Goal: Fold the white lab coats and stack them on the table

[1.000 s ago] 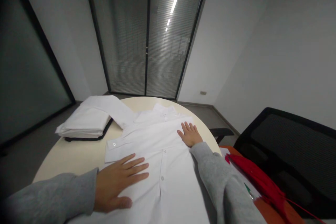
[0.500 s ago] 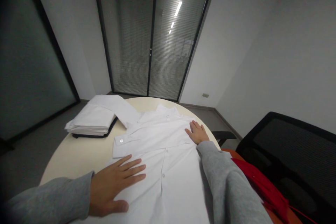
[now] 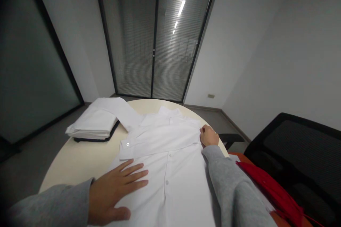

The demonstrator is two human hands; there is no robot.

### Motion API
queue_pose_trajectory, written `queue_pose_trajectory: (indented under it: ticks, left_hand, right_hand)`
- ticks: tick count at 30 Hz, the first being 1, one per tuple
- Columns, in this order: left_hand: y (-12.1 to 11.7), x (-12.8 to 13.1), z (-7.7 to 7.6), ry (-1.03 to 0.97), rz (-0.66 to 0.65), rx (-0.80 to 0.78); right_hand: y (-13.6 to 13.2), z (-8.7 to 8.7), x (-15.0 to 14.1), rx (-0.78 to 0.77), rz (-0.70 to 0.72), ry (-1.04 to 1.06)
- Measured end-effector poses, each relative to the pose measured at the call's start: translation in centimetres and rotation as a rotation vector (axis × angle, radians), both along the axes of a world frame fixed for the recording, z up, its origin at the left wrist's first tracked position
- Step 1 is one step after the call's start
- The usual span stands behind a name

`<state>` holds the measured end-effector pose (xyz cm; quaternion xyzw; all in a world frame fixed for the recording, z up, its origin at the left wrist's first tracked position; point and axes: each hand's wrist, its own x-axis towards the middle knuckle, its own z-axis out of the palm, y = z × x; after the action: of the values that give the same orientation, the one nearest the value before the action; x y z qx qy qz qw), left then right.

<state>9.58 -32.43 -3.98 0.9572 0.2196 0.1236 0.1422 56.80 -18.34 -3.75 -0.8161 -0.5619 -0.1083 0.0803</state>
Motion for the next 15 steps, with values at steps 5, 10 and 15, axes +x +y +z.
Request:
queue_pose_trajectory:
  ticks: [5,10,15]
  left_hand:
    - [-0.1,0.0,-0.3,-0.007,0.014,0.014]
    - [0.0,-0.2,-0.6,-0.052,0.083,0.007]
    - [0.0,-0.5,-1.2,-0.074,0.125,0.041]
  right_hand:
    - [0.0,0.1,0.2,0.007,0.023,0.004]
    - [-0.5,0.9,-1.5,0.116,0.007,-0.052]
    - [-0.5,0.2,-3.1,-0.019,0.235,-0.033]
